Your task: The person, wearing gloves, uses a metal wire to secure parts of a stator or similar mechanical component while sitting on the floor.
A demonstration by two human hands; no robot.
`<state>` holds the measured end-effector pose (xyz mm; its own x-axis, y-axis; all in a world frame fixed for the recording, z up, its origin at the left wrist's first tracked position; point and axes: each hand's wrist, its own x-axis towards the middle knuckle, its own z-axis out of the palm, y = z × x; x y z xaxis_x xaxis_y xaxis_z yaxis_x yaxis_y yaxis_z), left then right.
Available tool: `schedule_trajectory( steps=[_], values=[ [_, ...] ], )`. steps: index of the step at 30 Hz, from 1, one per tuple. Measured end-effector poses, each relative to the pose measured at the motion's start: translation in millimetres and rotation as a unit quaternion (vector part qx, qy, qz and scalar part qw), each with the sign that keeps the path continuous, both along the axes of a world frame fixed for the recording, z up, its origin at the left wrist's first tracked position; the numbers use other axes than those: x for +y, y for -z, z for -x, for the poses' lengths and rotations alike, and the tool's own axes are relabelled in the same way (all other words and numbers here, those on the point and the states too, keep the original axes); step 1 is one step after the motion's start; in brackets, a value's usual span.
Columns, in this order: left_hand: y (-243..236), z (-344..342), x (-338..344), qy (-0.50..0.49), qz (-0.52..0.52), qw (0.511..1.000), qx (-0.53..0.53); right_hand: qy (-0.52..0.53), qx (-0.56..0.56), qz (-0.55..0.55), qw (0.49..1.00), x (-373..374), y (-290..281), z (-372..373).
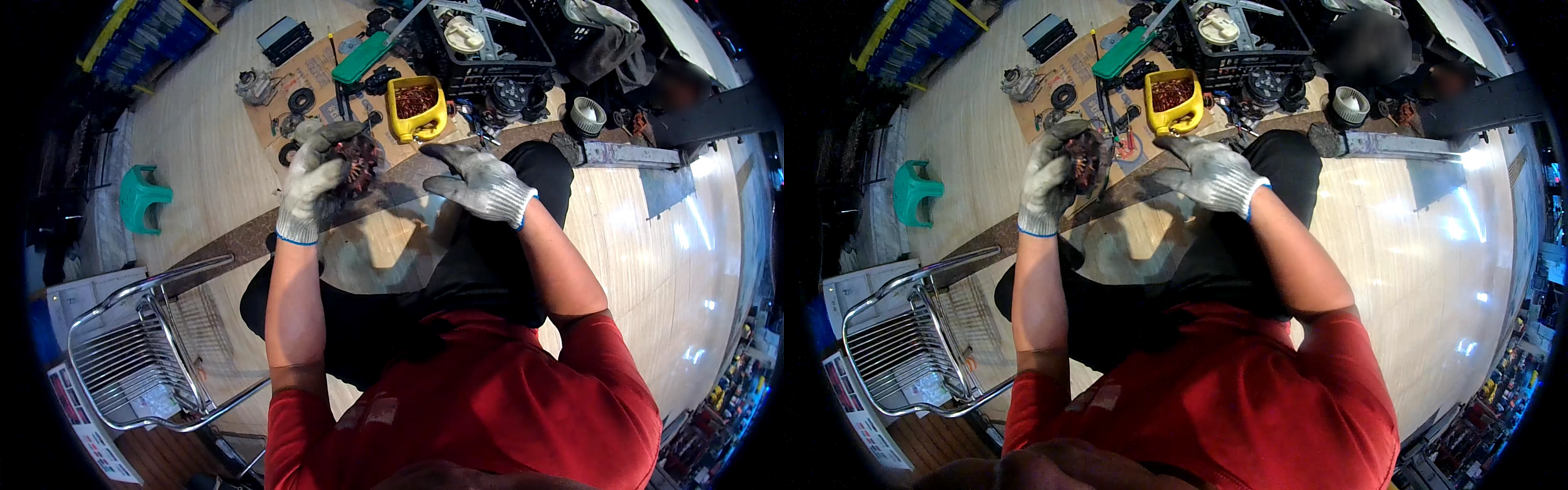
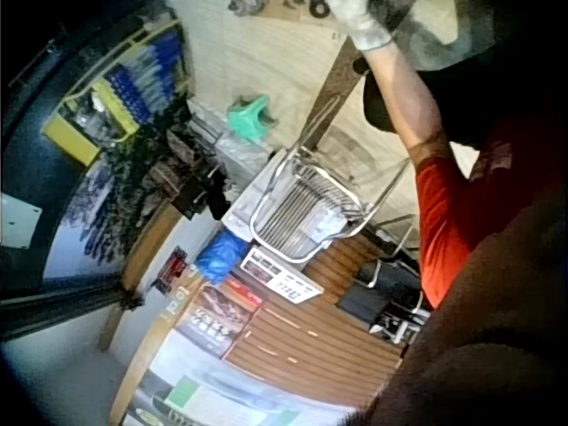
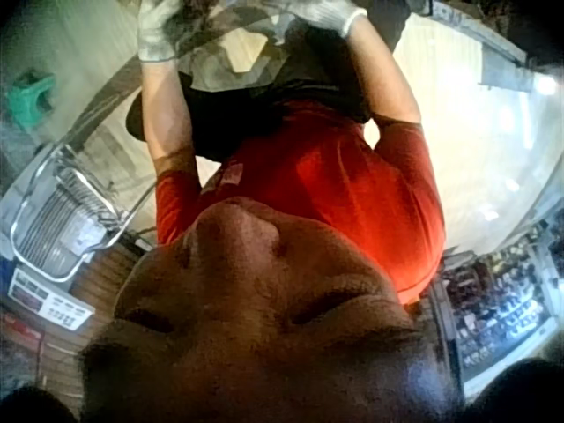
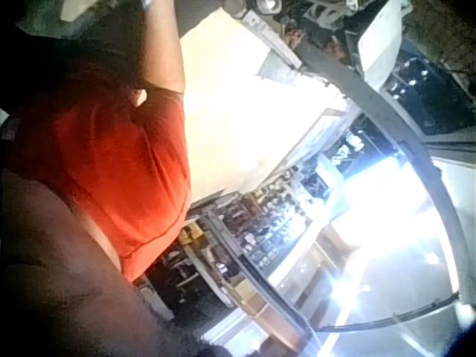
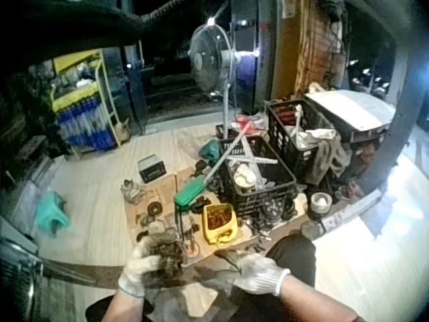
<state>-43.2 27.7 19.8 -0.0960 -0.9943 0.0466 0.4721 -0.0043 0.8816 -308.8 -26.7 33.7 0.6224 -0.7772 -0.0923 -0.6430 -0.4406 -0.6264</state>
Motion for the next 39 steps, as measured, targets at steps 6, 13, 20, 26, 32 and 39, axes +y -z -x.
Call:
schedule_trajectory(
  steps=[6,13,20,26,32,39],
  values=[
    [-11.6,15.4,4.4,0.055,0.014,0.976,-0.212,-0.103,-0.11,-0.079,0.985,-10.8,-20.6,-9.5],
    [-17.6,21.8,7.2,0.054,0.045,0.95,-0.303,-0.03,-0.049,-0.232,0.971,-0.7,-19.6,-25.0],
    [-27.6,36.4,5.4,-0.045,0.014,0.95,-0.309,0.045,-0.148,-0.193,0.969,5.9,1.4,-29.2],
    [14.1,59.2,5.4,-0.192,-0.111,0.974,-0.039,0.223,-0.213,-0.149,0.94,9.0,15.1,-51.1],
    [2.6,67.6,4.1,-0.296,-0.073,0.95,-0.067,0.13,-0.109,-0.08,0.982,37.2,-13.6,-65.7],
    [26.3,44.1,2.2,-0.253,-0.116,0.955,0.1,0.138,-0.112,0.035,0.983,45.9,20.2,-69.5]
  ],
)
